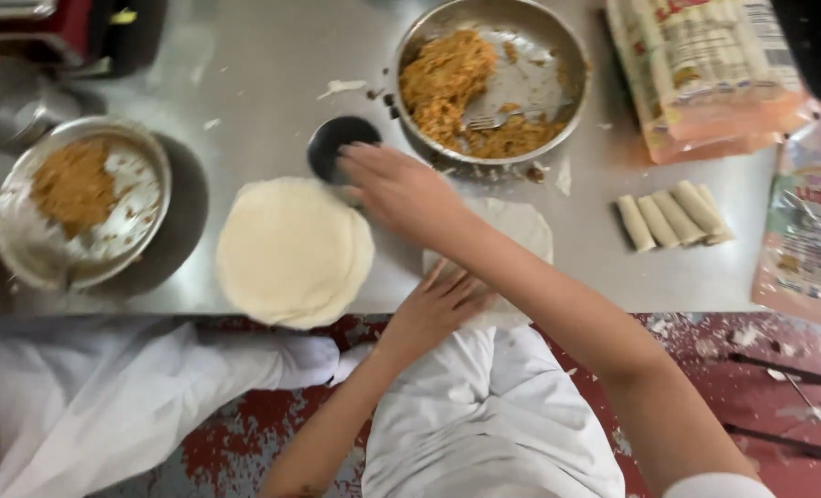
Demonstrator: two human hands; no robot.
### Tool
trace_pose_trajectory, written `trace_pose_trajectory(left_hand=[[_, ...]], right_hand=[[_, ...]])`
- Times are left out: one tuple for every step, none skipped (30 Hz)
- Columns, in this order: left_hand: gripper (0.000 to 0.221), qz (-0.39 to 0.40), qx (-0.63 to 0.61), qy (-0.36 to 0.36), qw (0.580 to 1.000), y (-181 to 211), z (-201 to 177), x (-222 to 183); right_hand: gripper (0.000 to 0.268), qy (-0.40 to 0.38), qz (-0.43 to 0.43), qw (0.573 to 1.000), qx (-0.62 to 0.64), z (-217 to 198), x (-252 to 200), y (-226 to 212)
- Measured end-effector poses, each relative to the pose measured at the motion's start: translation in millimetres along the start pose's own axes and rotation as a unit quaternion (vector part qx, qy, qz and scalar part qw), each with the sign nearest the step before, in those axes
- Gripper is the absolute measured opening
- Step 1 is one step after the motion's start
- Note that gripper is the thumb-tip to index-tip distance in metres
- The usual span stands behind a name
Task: Separating thin lumpia or spring roll wrappers from a stack and laying them out individually on a metal work surface.
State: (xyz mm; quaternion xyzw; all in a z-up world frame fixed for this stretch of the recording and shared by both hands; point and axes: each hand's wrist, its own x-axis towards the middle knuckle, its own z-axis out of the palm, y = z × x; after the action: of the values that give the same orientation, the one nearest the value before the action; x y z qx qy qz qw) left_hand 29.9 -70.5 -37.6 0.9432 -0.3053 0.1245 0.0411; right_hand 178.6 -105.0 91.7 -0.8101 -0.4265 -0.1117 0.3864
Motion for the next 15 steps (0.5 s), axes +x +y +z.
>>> trace_pose_trajectory(left_hand=[[0.062,0.009,-0.036,0.021,0.999,0.0,5.1,2.4],[0.04,0.018,-0.071,0.042,0.996,-0.4,9.4,5.4],[0.04,0.016,-0.061,0.046,0.997,9.2,0.5,6.1],[0.039,-0.019,-0.081,0.023,0.996,18.8,-8.3,6.9],[0.042,-0.053,-0.1,0.002,0.994,27.0,-16.2,8.3],[0.042,-0.055,-0.089,0.007,0.994,19.4,-27.5,10.7],[0.052,-0.036,-0.129,0.033,0.99,19.6,-38.2,10.2],[0.064,-0.017,-0.168,0.058,0.984,19.4,-47.8,9.8],[0.064,-0.019,-0.169,0.059,0.984,20.8,-44.0,7.4],[0.07,-0.021,-0.161,0.037,0.986,22.2,-39.8,5.3],[0.079,-0.021,-0.15,0.016,0.988,21.0,-35.3,5.9],[0.079,-0.021,-0.149,0.019,0.988,19.1,-36.8,7.8],[0.081,-0.022,-0.127,0.011,0.992,20.1,-38.0,7.7],[0.085,-0.022,-0.104,0.002,0.994,21.3,-39.0,7.9],[0.085,-0.023,-0.106,0.001,0.994,19.9,-29.5,8.4]], right_hand=[[0.04,-0.069,-0.03,0.993,-0.088,34.6,23.5,16.0],[0.053,-0.136,-0.06,0.973,-0.177,68.4,48.4,30.9],[0.053,-0.131,-0.069,0.973,-0.178,87.2,54.7,36.7],[0.056,-0.191,-0.006,0.96,-0.203,105.8,61.9,42.3],[0.062,-0.246,0.057,0.94,-0.228,124.4,71.4,48.0],[0.062,-0.239,0.047,0.942,-0.23,117.6,83.5,40.1],[0.039,-0.297,0.077,0.925,-0.223,111.7,86.4,32.2],[0.034,-0.353,0.106,0.904,-0.216,106.4,89.2,25.3],[0.034,-0.356,0.105,0.903,-0.216,93.6,87.1,21.6],[0.031,-0.388,0.089,0.894,-0.205,80.8,85.1,18.5],[0.028,-0.418,0.073,0.884,-0.195,66.3,86.4,16.5],[0.028,-0.418,0.071,0.884,-0.197,50.5,88.6,11.9],[0.023,-0.433,0.089,0.875,-0.196,35.9,87.5,6.4],[0.023,-0.447,0.107,0.866,-0.195,21.0,86.4,1.4],[0.023,-0.449,0.108,0.866,-0.194,32.4,85.1,12.6]])
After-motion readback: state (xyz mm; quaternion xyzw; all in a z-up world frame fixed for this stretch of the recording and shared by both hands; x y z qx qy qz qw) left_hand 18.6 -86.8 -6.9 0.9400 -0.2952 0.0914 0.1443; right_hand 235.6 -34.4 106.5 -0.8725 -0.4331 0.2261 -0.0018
